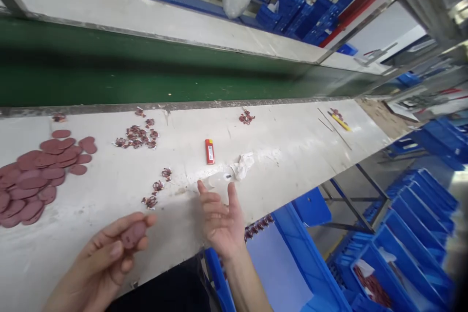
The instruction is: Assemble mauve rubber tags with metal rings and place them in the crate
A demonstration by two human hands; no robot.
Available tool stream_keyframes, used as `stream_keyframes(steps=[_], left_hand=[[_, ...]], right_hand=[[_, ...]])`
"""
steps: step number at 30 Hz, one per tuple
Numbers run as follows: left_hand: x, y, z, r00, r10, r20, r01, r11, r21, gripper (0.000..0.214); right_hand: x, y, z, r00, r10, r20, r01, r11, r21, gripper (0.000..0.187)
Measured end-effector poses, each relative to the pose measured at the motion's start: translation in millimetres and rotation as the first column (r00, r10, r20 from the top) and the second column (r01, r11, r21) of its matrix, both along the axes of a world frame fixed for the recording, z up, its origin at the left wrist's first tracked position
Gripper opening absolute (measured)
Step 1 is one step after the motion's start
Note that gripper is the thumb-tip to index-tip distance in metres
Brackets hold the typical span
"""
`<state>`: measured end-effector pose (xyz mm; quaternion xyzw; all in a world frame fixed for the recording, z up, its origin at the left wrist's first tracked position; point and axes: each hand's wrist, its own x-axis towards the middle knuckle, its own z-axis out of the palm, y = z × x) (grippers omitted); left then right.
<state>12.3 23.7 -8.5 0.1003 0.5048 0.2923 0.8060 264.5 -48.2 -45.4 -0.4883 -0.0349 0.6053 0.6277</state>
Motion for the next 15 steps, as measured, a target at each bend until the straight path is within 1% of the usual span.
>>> stream_keyframes(steps=[1,3,5,7,9,10,12,13,15], left_hand=[[3.7,-3.5,4.7,0.999,-0.006,0.047,0.007,1.000,-0.029,0.051],[7.9,-8.1,10.8,0.991,-0.011,0.131,0.020,0.998,-0.066,0.047],[9.5,-10.4,12.6,0.981,-0.012,0.195,0.027,0.997,-0.075,0.044],[10.1,-11.0,11.2,0.971,-0.014,0.240,0.032,0.997,-0.069,0.042],[11.0,-11.1,8.3,0.963,-0.021,0.270,0.038,0.997,-0.061,0.041],[11.7,-11.3,6.7,0.959,-0.028,0.282,0.046,0.997,-0.058,0.040],[13.5,-12.5,3.7,0.949,-0.049,0.312,0.065,0.997,-0.042,0.036],[14.5,-13.7,2.6,0.943,-0.061,0.327,0.074,0.997,-0.028,0.034],[16.7,-16.6,1.2,0.925,-0.089,0.369,0.086,0.996,0.023,0.032]], right_hand=[[-3.2,14.0,-2.5,0.999,-0.015,-0.052,0.018,0.999,0.043,0.069],[-5.4,35.7,-4.0,0.990,-0.042,-0.137,0.057,0.992,0.113,0.057],[-5.4,48.2,0.8,0.979,-0.056,-0.195,0.087,0.984,0.156,0.043],[-8.5,51.1,12.0,0.974,-0.049,-0.221,0.087,0.982,0.168,0.037],[-18.1,45.2,27.6,0.977,-0.042,-0.211,0.079,0.983,0.168,0.038],[-25.5,39.9,36.1,0.986,-0.048,-0.162,0.077,0.981,0.176,0.039],[-44.3,27.1,52.4,0.996,-0.081,0.029,0.073,0.976,0.208,0.039],[-54.9,20.8,59.5,0.983,-0.108,0.147,0.074,0.974,0.215,0.039],[-75.7,11.2,70.9,0.927,-0.164,0.339,0.097,0.974,0.206,0.038]])
